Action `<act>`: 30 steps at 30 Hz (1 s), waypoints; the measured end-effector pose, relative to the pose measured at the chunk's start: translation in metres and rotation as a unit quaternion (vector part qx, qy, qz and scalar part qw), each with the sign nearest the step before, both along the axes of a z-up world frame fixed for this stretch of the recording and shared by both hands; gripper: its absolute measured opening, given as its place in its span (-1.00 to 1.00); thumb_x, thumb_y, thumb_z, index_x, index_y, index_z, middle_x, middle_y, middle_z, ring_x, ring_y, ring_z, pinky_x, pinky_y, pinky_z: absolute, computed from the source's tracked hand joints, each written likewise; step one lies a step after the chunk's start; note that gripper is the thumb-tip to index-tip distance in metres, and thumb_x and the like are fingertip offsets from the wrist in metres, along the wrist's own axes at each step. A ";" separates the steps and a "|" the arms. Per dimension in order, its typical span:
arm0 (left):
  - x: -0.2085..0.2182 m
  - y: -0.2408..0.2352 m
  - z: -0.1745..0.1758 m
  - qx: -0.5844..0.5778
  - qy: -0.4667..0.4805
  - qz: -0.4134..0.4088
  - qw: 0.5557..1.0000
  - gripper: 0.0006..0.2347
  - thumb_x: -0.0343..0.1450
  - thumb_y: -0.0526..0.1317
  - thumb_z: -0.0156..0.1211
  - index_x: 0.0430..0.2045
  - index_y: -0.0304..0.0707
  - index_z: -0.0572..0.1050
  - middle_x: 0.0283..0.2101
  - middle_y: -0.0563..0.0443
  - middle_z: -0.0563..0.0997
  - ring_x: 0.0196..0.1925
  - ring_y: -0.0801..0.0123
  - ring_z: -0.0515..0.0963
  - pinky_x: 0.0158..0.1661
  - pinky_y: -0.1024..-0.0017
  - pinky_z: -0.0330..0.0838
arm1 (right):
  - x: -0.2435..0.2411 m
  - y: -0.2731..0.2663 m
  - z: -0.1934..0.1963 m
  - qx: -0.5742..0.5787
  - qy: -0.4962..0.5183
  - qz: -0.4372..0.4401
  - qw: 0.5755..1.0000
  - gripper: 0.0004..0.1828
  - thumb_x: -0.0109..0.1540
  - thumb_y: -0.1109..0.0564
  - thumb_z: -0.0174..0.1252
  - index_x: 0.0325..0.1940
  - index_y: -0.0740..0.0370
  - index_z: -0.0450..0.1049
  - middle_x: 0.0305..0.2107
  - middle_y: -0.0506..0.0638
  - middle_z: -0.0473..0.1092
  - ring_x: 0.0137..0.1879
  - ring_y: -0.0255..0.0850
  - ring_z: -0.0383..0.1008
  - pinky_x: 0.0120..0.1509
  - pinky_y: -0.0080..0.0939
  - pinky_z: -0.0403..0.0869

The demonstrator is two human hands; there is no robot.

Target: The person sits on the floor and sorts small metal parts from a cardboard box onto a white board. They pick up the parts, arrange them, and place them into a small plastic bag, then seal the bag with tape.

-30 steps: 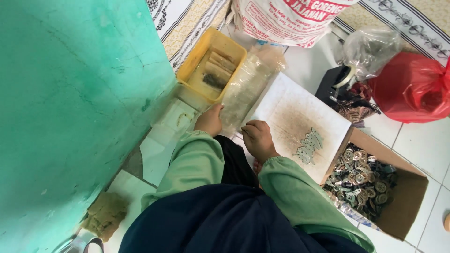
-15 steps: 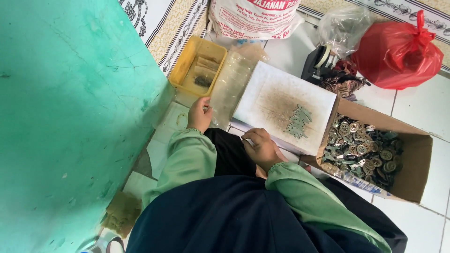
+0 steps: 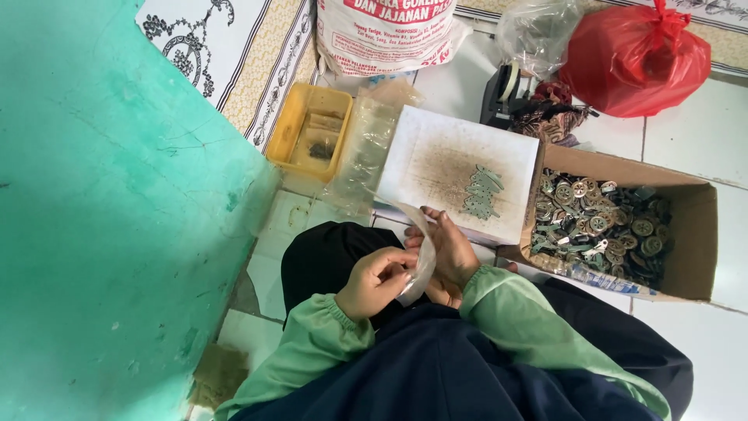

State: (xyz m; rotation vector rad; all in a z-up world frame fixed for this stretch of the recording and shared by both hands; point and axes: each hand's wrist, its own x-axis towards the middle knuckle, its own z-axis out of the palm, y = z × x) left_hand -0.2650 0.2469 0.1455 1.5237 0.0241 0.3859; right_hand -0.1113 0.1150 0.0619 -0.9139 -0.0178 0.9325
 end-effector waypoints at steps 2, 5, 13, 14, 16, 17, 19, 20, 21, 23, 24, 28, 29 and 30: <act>-0.002 -0.005 -0.009 -0.009 0.017 -0.024 1.000 -0.70 0.35 -0.52 0.23 -0.04 -0.36 0.62 -0.32 -0.12 0.64 -0.47 0.42 0.62 -0.47 0.49 0.54 | 0.014 -0.006 0.018 0.009 -0.038 -0.059 0.997 -0.44 0.36 0.04 -0.05 0.43 0.27 0.17 -0.17 0.21 0.49 -0.15 -0.02 0.59 -0.09 0.04 0.63; 0.000 -0.010 -0.024 0.006 0.053 -0.045 0.998 -0.68 0.37 -0.52 0.21 0.02 -0.39 0.56 -0.21 -0.21 0.62 -0.42 0.29 0.67 -0.40 0.40 0.57 | 0.036 -0.023 0.034 0.010 -0.115 -0.161 0.980 -0.48 0.29 0.42 0.10 0.34 0.27 0.30 -0.23 0.08 0.54 -0.19 -0.17 0.61 -0.11 -0.20 0.63; 0.020 -0.022 -0.054 0.171 0.164 -0.097 0.967 -0.61 0.41 -0.37 0.20 0.16 -0.31 0.39 -0.17 -0.28 0.60 -0.19 -0.04 0.71 -0.21 0.19 0.61 | 0.038 -0.075 0.088 0.029 -0.216 -0.239 0.946 -0.39 0.19 0.55 0.19 0.32 0.34 0.32 -0.32 0.16 0.50 -0.26 -0.11 0.61 -0.22 -0.13 0.64; 0.024 -0.021 -0.052 0.214 0.144 -0.095 0.962 -0.54 0.37 -0.36 0.26 0.20 -0.36 0.34 -0.08 -0.32 0.55 -0.08 -0.08 0.65 -0.07 0.11 0.56 | 0.037 -0.081 0.078 -0.003 -0.255 -0.237 0.937 -0.35 0.20 0.55 0.18 0.36 0.33 0.29 -0.33 0.19 0.50 -0.27 -0.12 0.60 -0.20 -0.16 0.63; 0.032 -0.025 -0.038 0.257 0.125 -0.098 0.953 -0.46 0.34 -0.34 0.31 0.25 -0.41 0.30 0.01 -0.35 0.51 0.04 -0.12 0.59 0.06 0.03 0.51 | 0.029 -0.092 0.067 -0.036 -0.290 -0.239 0.926 -0.31 0.20 0.55 0.18 0.41 0.32 0.25 -0.34 0.22 0.51 -0.28 -0.14 0.58 -0.18 -0.19 0.62; 0.038 -0.027 -0.025 0.227 0.071 -0.071 0.969 -0.42 0.34 -0.30 0.37 0.26 -0.46 0.29 0.03 -0.37 0.49 0.09 -0.12 0.56 0.11 0.03 0.45 | 0.022 -0.095 0.069 -0.058 -0.312 -0.220 0.923 -0.22 0.19 0.55 0.17 0.48 0.31 0.16 -0.32 0.25 0.52 -0.25 -0.13 0.59 -0.12 -0.17 0.62; 0.049 -0.031 -0.019 0.196 0.018 -0.046 0.979 -0.38 0.34 -0.25 0.44 0.27 -0.50 0.28 0.05 -0.38 0.47 0.14 -0.12 0.53 0.16 0.03 0.40 | 0.009 -0.099 0.063 -0.080 -0.330 -0.203 0.919 -0.13 0.18 0.55 0.17 0.54 0.30 0.07 -0.29 0.27 0.53 -0.22 -0.13 0.59 -0.06 -0.16 0.63; 0.053 -0.032 -0.025 0.159 0.014 -0.026 0.987 -0.44 0.40 -0.23 0.38 0.24 -0.55 0.29 0.07 -0.39 0.47 0.15 -0.02 0.50 0.17 0.06 0.37 | 0.004 -0.101 0.055 -0.082 -0.339 -0.191 0.918 -0.09 0.18 0.52 0.18 0.57 0.26 0.02 -0.29 0.26 0.54 -0.22 -0.15 0.60 -0.05 -0.16 0.63; 0.059 -0.034 -0.031 0.122 0.007 -0.005 0.992 -0.49 0.46 -0.21 0.32 0.21 -0.60 0.30 0.08 -0.40 0.46 0.17 0.07 0.47 0.18 0.09 0.35 | 0.000 -0.102 0.049 -0.083 -0.350 -0.179 0.916 -0.05 0.18 0.50 0.20 0.59 0.22 -0.03 -0.29 0.25 0.55 -0.21 -0.16 0.62 -0.04 -0.16 0.64; 0.067 -0.040 -0.005 0.114 0.012 0.017 0.993 -0.71 0.49 -0.24 0.26 0.03 -0.44 0.47 -0.15 -0.16 0.50 -0.05 0.29 0.50 0.03 0.27 0.42 | -0.005 -0.104 0.058 -0.077 -0.350 -0.177 0.917 -0.05 0.19 0.50 0.20 0.59 0.24 -0.04 -0.30 0.23 0.54 -0.21 -0.18 0.60 -0.05 -0.17 0.63; 0.072 -0.043 0.008 0.106 0.015 0.042 0.993 -0.87 0.51 -0.28 0.19 -0.15 -0.28 0.64 -0.38 0.08 0.54 -0.26 0.50 0.53 -0.12 0.44 0.49 | -0.008 -0.105 0.063 -0.071 -0.351 -0.173 0.917 -0.06 0.19 0.49 0.20 0.58 0.26 -0.05 -0.31 0.21 0.53 -0.20 -0.20 0.59 -0.05 -0.18 0.61; 0.070 -0.057 0.017 0.114 -0.008 0.052 0.992 -0.93 0.46 -0.32 0.27 -0.32 -0.30 0.66 -0.46 0.07 0.59 -0.38 0.49 0.53 -0.23 0.48 0.50 | 0.003 -0.115 0.079 -0.040 -0.340 -0.209 0.916 -0.26 0.14 0.46 0.32 0.38 0.34 0.24 -0.22 0.11 0.47 -0.13 -0.26 0.52 -0.05 -0.24 0.55; 0.069 -0.059 0.018 0.103 -0.013 0.055 0.993 -0.97 0.43 -0.35 0.32 -0.37 -0.33 0.63 -0.50 0.08 0.55 -0.40 0.48 0.51 -0.26 0.47 0.50 | 0.007 -0.120 0.063 -0.042 -0.347 -0.221 0.910 -0.52 0.15 0.45 0.34 0.10 0.39 0.35 -0.28 0.15 0.46 -0.18 -0.23 0.51 -0.10 -0.23 0.53; 0.068 -0.060 0.018 0.091 -0.019 0.059 0.994 -0.95 0.39 -0.37 0.37 -0.41 -0.36 0.60 -0.53 0.08 0.51 -0.42 0.48 0.49 -0.29 0.46 0.50 | 0.011 -0.126 0.046 -0.044 -0.355 -0.234 0.904 -0.76 0.15 0.45 0.36 -0.17 0.44 0.46 -0.34 0.18 0.45 -0.24 -0.19 0.50 -0.14 -0.22 0.51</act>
